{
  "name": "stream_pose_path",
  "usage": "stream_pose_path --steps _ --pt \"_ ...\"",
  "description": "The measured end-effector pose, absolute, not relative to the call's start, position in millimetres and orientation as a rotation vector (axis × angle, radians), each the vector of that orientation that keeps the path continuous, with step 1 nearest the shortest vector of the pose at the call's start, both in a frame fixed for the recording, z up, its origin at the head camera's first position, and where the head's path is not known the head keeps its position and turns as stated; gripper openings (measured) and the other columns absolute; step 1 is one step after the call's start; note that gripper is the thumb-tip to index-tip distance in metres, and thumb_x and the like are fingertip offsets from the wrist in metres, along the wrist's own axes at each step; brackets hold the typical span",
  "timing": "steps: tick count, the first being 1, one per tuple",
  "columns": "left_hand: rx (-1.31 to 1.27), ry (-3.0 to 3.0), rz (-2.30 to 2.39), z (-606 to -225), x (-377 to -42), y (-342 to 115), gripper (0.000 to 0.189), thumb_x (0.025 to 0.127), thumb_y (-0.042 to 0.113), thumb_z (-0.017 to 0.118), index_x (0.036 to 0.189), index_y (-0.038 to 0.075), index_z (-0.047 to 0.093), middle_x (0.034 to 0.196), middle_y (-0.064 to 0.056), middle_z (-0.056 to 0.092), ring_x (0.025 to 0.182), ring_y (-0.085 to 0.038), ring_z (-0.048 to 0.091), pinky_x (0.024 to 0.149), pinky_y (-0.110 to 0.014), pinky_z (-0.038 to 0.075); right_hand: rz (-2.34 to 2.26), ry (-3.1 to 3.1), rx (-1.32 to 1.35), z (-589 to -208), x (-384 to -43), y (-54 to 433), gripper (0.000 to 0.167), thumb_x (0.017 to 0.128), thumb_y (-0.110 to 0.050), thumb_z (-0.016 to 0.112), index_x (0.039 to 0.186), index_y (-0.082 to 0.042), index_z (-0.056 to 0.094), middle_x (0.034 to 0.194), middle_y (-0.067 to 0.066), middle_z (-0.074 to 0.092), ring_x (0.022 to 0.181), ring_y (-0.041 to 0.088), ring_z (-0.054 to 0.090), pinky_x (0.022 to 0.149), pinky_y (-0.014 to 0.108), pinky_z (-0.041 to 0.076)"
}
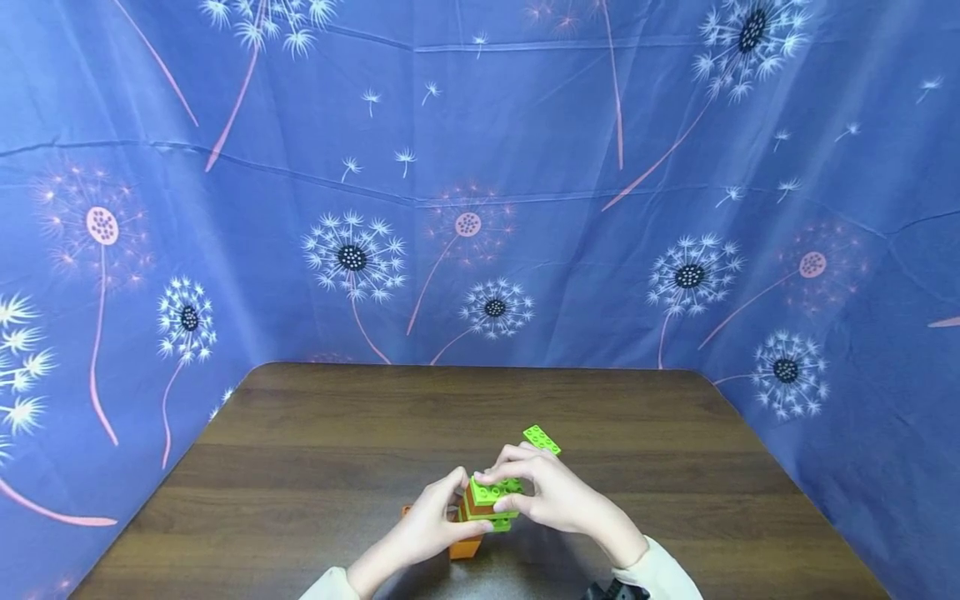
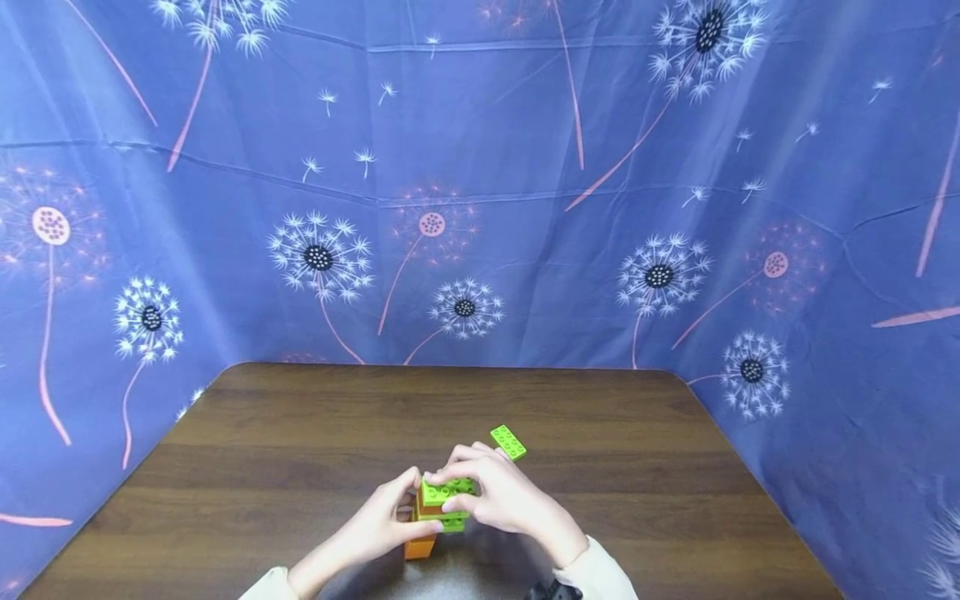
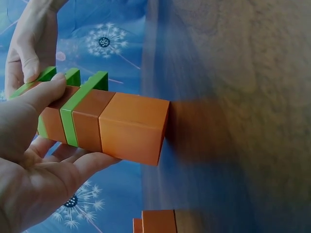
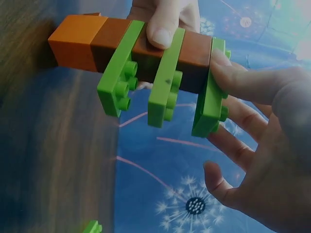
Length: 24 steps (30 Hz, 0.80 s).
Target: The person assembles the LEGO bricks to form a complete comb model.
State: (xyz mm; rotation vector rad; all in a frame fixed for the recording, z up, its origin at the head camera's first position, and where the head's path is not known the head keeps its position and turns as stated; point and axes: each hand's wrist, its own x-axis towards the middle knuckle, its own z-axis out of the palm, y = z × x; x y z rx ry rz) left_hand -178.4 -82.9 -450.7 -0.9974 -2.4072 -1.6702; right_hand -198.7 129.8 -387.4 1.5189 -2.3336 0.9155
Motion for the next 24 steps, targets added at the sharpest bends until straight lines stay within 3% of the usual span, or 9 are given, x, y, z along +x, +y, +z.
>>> stream_pose_path --steps 10,15,24 --pt "-0.956 -2.480 -1.572 -448 -177 -80 0.033 0.080 0.022 0.074 0.094 0.008 0.048 0.091 -0.007 0.068 0.079 -0.004 0.064 0.061 -0.020 0.049 0.996 -2.305 1.516 -397 -203 139 0.036 0.081 -0.021 0.072 0.116 -0.013 0.064 0.099 -0.004 0.064 0.092 0.008 0.058 0.079 0.025 0.047" --pt "-0.938 -2.478 -1.682 -449 -177 -87 0.030 0.082 0.022 0.072 0.097 0.005 0.052 0.094 -0.011 0.068 0.083 -0.008 0.066 0.066 -0.020 0.051 1.019 -2.325 1.503 -397 -201 138 0.036 0.086 -0.022 0.068 0.119 -0.011 0.061 0.105 -0.003 0.064 0.094 0.009 0.058 0.081 0.026 0.048" --pt "-0.648 -2.534 -1.708 -444 -174 -111 0.033 0.081 0.028 0.073 0.101 0.006 0.057 0.101 -0.012 0.067 0.086 -0.013 0.067 0.067 -0.022 0.053 1.195 -2.428 1.335 -395 -207 129 0.023 0.095 -0.024 0.056 0.116 -0.017 0.063 0.111 -0.003 0.064 0.099 0.016 0.060 0.086 0.029 0.048"
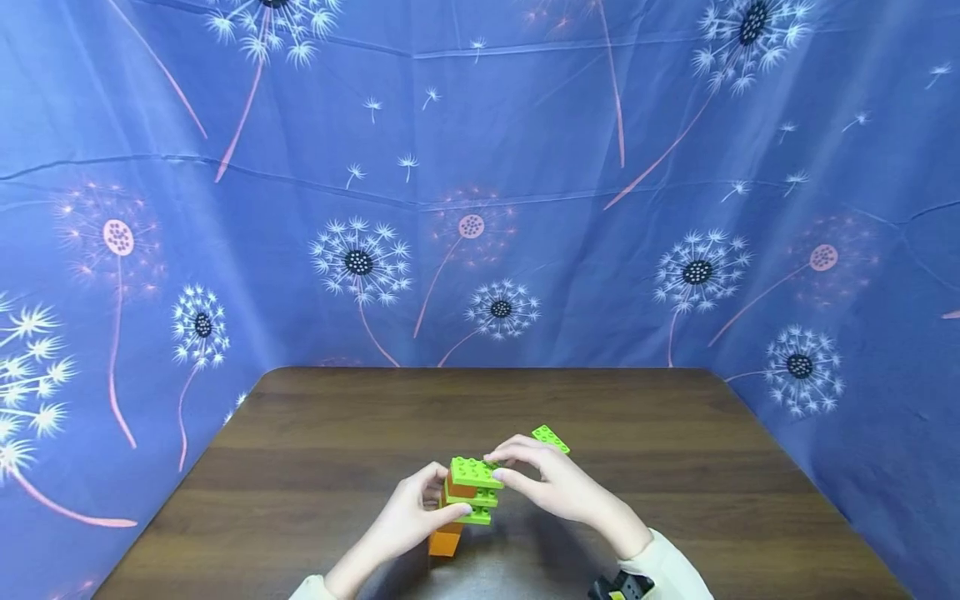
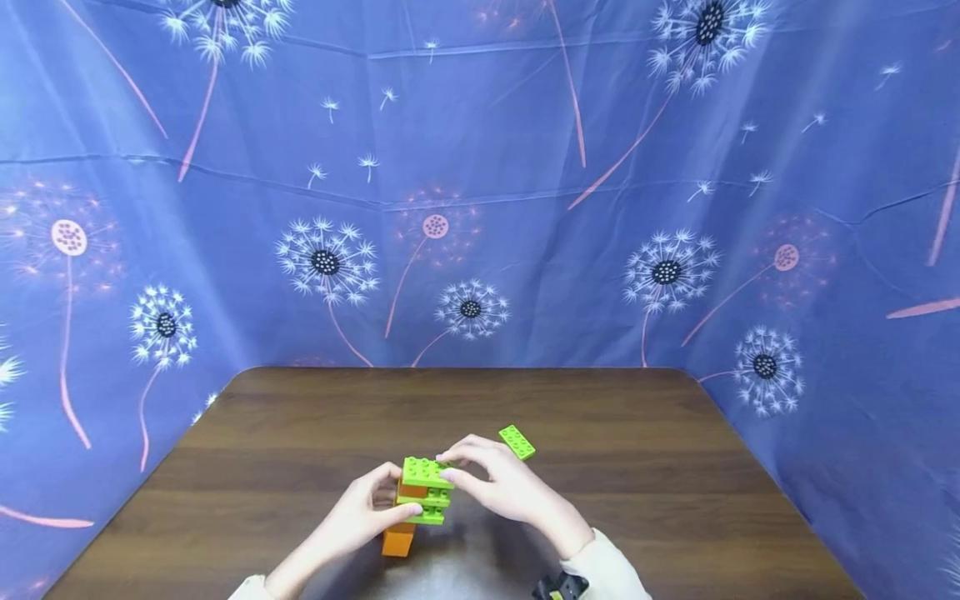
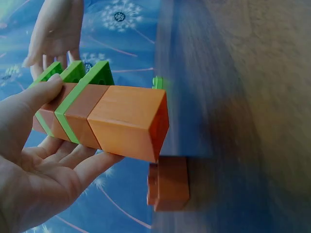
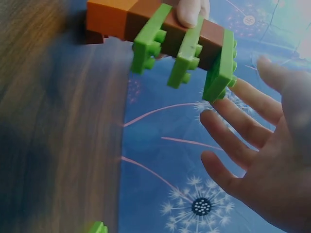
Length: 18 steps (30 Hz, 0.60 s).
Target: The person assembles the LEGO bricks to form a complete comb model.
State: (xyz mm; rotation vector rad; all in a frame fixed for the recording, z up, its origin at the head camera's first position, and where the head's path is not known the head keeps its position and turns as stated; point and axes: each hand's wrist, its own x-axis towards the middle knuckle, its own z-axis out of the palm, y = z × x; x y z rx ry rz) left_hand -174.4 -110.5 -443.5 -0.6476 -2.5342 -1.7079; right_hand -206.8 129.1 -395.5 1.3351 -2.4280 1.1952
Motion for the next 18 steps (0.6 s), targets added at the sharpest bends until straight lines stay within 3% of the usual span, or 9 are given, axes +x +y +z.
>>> stream_pose_path --steps 6,13,18 --pt "-0.513 -2.539 -1.710 -443 -172 -122 0.034 0.081 0.028 0.073 0.101 0.006 0.057 0.103 -0.013 0.067 0.086 -0.014 0.067 0.066 -0.022 0.053 1.206 -2.474 1.274 -404 -214 124 0.025 0.094 -0.028 0.056 0.117 -0.019 0.062 0.111 -0.002 0.064 0.095 0.012 0.060 0.084 0.030 0.049" --pt "-0.362 -2.493 -1.800 -438 -170 -137 0.038 0.080 0.025 0.075 0.105 0.003 0.057 0.103 -0.016 0.066 0.088 -0.018 0.068 0.067 -0.024 0.055 1.167 -2.502 1.257 -411 -220 114 0.034 0.094 -0.029 0.056 0.123 -0.012 0.058 0.106 -0.001 0.066 0.092 0.004 0.060 0.085 0.032 0.049" --pt "-0.247 -2.467 -1.787 -434 -169 -145 0.037 0.079 0.023 0.075 0.105 0.003 0.057 0.102 -0.015 0.067 0.086 -0.016 0.068 0.067 -0.023 0.054 1.157 -2.516 1.308 -418 -227 106 0.030 0.093 -0.026 0.059 0.119 -0.012 0.060 0.104 0.003 0.067 0.091 0.009 0.061 0.082 0.032 0.050"
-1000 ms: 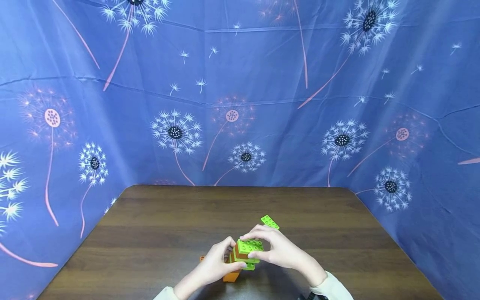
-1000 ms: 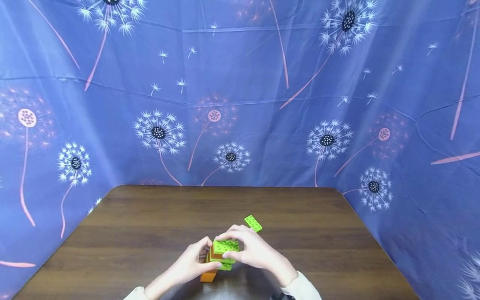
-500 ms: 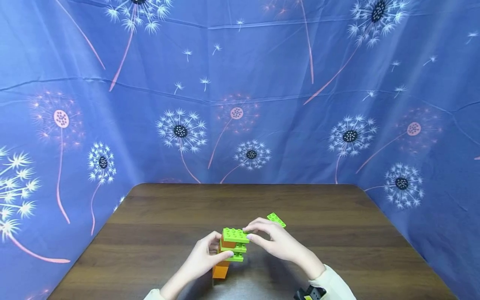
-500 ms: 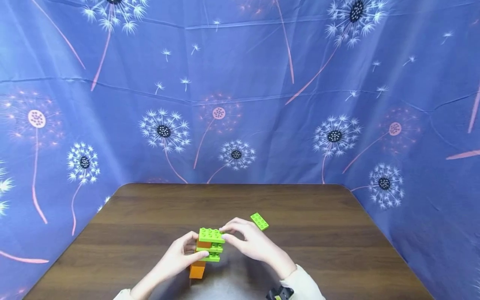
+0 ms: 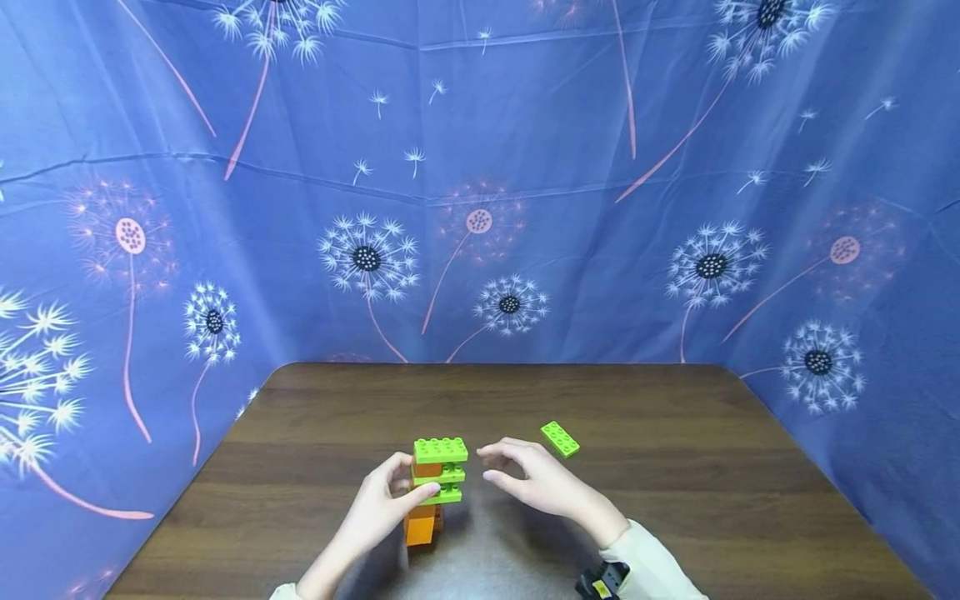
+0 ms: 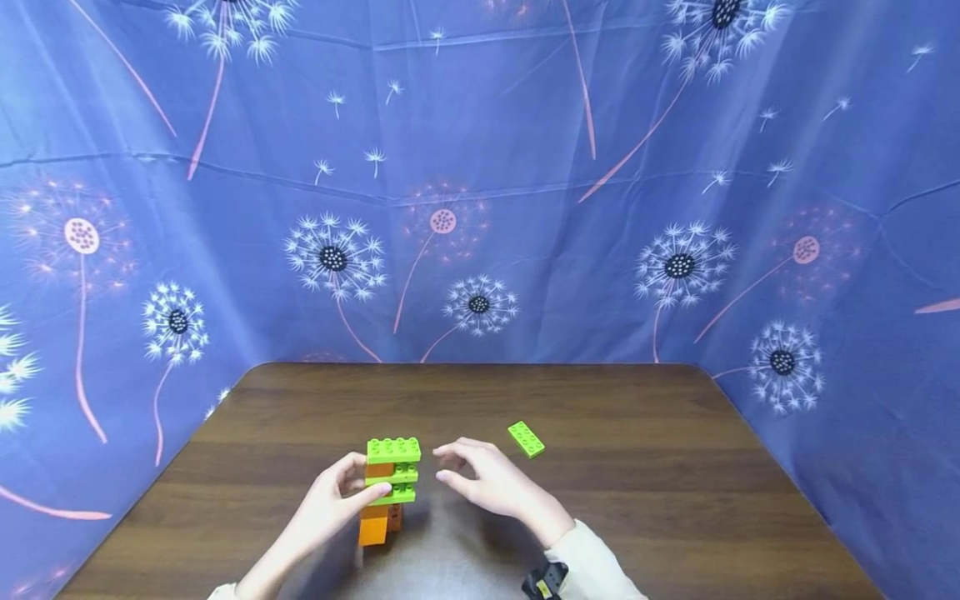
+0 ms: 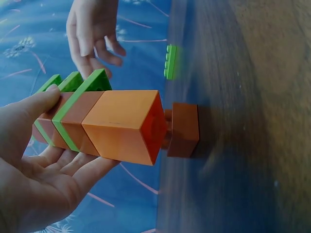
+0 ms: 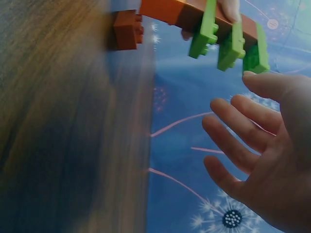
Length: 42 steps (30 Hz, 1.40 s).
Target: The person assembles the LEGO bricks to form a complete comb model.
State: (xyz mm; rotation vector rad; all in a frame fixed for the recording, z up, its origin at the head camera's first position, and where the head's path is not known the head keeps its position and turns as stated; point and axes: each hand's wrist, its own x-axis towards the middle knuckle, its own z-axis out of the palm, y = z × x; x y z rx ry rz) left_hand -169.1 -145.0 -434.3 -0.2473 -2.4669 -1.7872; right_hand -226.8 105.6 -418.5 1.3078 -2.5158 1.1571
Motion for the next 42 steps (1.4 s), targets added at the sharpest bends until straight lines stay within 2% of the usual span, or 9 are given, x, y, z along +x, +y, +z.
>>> stream_pose_path --steps 8,17,25,30,37,42 --pt "-0.164 -2.438 -1.831 -429 -170 -149 0.036 0.080 0.021 0.074 0.106 0.004 0.057 0.098 -0.011 0.068 0.079 -0.012 0.066 0.062 -0.023 0.050 1.002 -2.628 1.404 -423 -234 87 0.026 0.089 -0.020 0.065 0.112 -0.007 0.065 0.105 0.006 0.066 0.090 0.017 0.062 0.076 0.030 0.051" --pt "-0.121 -2.398 -1.822 -432 -169 -155 0.034 0.079 0.020 0.075 0.105 0.006 0.058 0.094 -0.010 0.070 0.077 -0.010 0.067 0.060 -0.023 0.048 0.906 -2.727 1.424 -425 -238 70 0.032 0.084 -0.021 0.070 0.111 -0.005 0.066 0.103 0.004 0.066 0.092 0.013 0.061 0.080 0.028 0.051" --pt "-0.088 -2.404 -1.825 -432 -166 -159 0.035 0.080 0.020 0.074 0.106 0.004 0.057 0.096 -0.012 0.070 0.081 -0.012 0.068 0.063 -0.023 0.049 0.839 -2.765 1.446 -431 -237 56 0.029 0.080 -0.023 0.073 0.105 -0.008 0.067 0.100 0.000 0.065 0.088 0.009 0.061 0.077 0.020 0.049" --pt "-0.061 -2.406 -1.829 -434 -164 -161 0.036 0.080 0.021 0.074 0.107 0.004 0.057 0.099 -0.011 0.069 0.083 -0.012 0.068 0.064 -0.024 0.050 0.792 -2.800 1.427 -434 -234 48 0.029 0.078 -0.025 0.075 0.103 -0.011 0.067 0.099 -0.002 0.065 0.086 0.007 0.060 0.076 0.019 0.048" --pt "-0.029 -2.428 -1.784 -438 -162 -165 0.037 0.081 0.024 0.073 0.108 0.006 0.057 0.100 -0.009 0.069 0.085 -0.014 0.068 0.066 -0.024 0.051 0.672 -2.771 1.435 -442 -232 36 0.032 0.073 -0.031 0.079 0.093 -0.012 0.066 0.089 -0.004 0.064 0.078 0.004 0.057 0.071 0.017 0.044" --pt "-0.015 -2.410 -1.795 -438 -161 -166 0.036 0.081 0.022 0.074 0.108 0.005 0.057 0.099 -0.009 0.069 0.084 -0.013 0.068 0.066 -0.024 0.051 0.655 -2.808 1.415 -445 -230 31 0.036 0.071 -0.033 0.081 0.094 -0.012 0.064 0.087 -0.005 0.064 0.077 0.004 0.057 0.071 0.017 0.045"
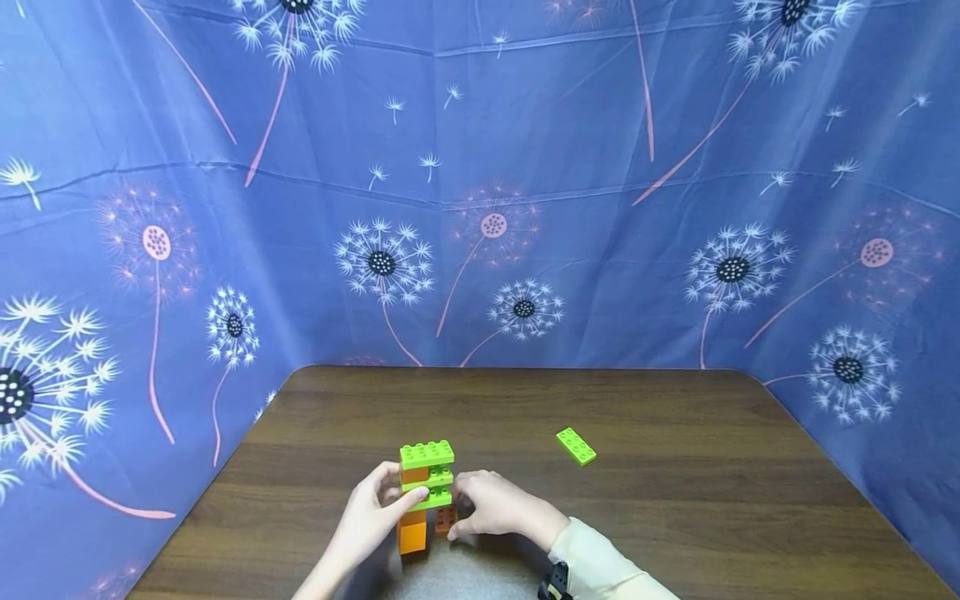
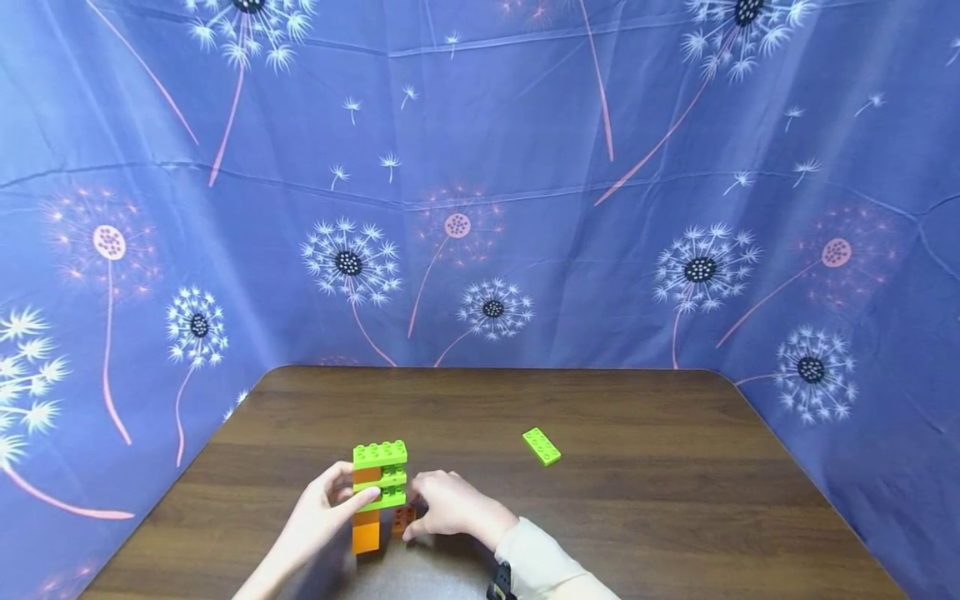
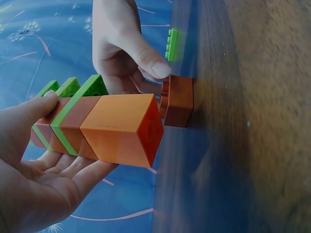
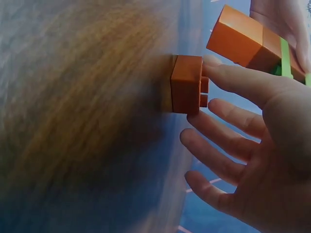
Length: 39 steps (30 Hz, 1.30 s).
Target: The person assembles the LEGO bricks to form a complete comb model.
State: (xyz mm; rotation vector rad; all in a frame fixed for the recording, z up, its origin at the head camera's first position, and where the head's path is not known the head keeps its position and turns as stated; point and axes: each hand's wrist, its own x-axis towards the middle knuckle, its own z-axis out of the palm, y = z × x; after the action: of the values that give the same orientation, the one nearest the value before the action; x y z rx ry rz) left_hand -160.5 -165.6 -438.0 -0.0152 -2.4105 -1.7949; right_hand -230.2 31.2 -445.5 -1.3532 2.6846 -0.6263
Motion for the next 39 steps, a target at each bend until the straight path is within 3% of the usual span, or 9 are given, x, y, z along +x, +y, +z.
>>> stream_pose_path --steps 8,17,23,31,39 --pt "-0.012 -2.408 -1.810 -438 -161 -167 0.037 0.081 0.023 0.074 0.108 0.004 0.056 0.100 -0.010 0.069 0.084 -0.012 0.068 0.065 -0.024 0.051 -0.583 2.705 -1.296 -448 -227 27 0.041 0.066 -0.038 0.083 0.097 -0.017 0.064 0.085 -0.013 0.061 0.077 -0.001 0.053 0.071 0.022 0.039" --pt "-0.044 -2.408 -1.810 -437 -162 -165 0.037 0.081 0.023 0.074 0.108 0.004 0.057 0.100 -0.011 0.070 0.086 -0.014 0.068 0.068 -0.024 0.051 -0.536 2.768 -1.346 -450 -227 28 0.034 0.066 -0.034 0.083 0.089 -0.019 0.063 0.075 -0.013 0.054 0.067 -0.002 0.042 0.064 0.020 0.033" --pt "-0.013 -2.433 -1.741 -435 -161 -164 0.036 0.080 0.025 0.074 0.107 0.006 0.058 0.098 -0.008 0.070 0.087 -0.016 0.066 0.065 -0.024 0.051 -0.551 2.762 -1.374 -452 -230 35 0.032 0.071 -0.032 0.079 0.096 -0.019 0.065 0.084 -0.014 0.056 0.075 -0.001 0.047 0.071 0.023 0.038" --pt "-0.122 -2.465 -1.694 -437 -163 -157 0.037 0.078 0.025 0.076 0.105 0.004 0.061 0.096 -0.009 0.070 0.083 -0.014 0.065 0.069 -0.022 0.051 -0.720 2.725 -1.302 -444 -233 56 0.030 0.076 -0.017 0.076 0.103 -0.008 0.066 0.099 -0.004 0.062 0.094 0.008 0.057 0.084 0.024 0.048" --pt "-0.228 -2.488 -1.641 -437 -168 -147 0.036 0.077 0.028 0.077 0.103 0.006 0.063 0.093 -0.005 0.070 0.083 -0.012 0.065 0.076 -0.021 0.051 -0.842 2.758 -1.282 -447 -235 80 0.030 0.076 -0.014 0.076 0.103 -0.006 0.066 0.095 -0.002 0.063 0.087 0.006 0.056 0.079 0.021 0.048"
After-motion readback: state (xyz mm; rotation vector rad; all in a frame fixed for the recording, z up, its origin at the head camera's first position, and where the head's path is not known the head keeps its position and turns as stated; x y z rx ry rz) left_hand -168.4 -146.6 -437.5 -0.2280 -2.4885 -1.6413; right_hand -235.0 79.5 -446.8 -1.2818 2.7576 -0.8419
